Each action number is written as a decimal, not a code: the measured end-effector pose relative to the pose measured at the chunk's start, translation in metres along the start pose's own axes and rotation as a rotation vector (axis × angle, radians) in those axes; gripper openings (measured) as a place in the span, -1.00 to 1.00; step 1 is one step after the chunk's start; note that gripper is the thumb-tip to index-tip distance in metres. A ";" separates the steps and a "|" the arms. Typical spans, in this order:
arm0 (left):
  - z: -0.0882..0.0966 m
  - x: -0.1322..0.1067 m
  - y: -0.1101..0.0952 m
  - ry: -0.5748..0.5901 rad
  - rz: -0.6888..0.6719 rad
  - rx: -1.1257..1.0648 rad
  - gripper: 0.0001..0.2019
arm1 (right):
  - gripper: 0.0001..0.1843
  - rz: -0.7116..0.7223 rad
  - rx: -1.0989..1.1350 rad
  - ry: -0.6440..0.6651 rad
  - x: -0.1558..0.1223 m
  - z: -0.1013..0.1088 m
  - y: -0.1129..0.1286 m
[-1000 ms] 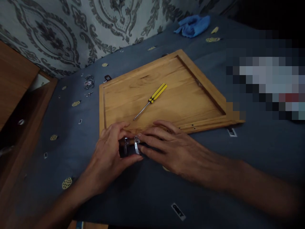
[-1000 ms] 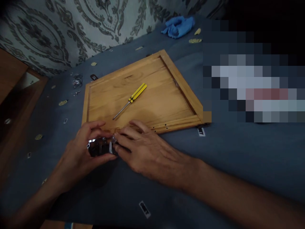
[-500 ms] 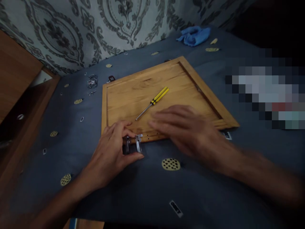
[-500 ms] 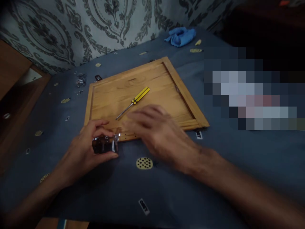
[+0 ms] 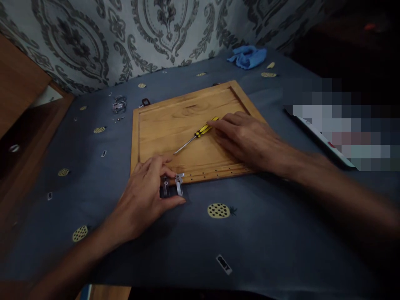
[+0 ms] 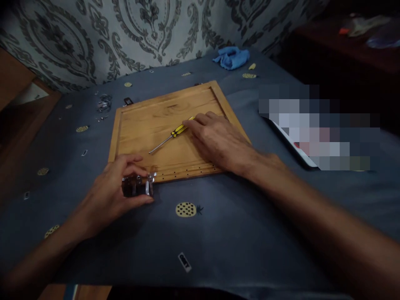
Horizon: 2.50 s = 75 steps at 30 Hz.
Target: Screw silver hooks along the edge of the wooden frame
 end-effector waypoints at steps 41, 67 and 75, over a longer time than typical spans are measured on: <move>-0.005 -0.001 0.008 -0.007 -0.003 -0.051 -0.25 | -0.76 -0.077 1.083 -0.605 -0.019 0.069 0.076; -0.002 -0.001 0.000 -0.032 -0.094 -0.018 -0.48 | -0.84 0.035 0.897 -0.449 -0.014 0.072 0.099; -0.003 -0.001 0.001 -0.026 -0.100 -0.028 -0.50 | -0.78 0.044 0.923 -0.421 -0.007 0.071 0.100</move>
Point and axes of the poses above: each hand's wrist, its own x-axis towards the middle knuckle, its own z-axis out of the back of the hand, y = z × x, the point moved 9 cm from there along x, towards the middle knuckle, and after that the axes turned 1 degree about y, right-handed, at the moved point
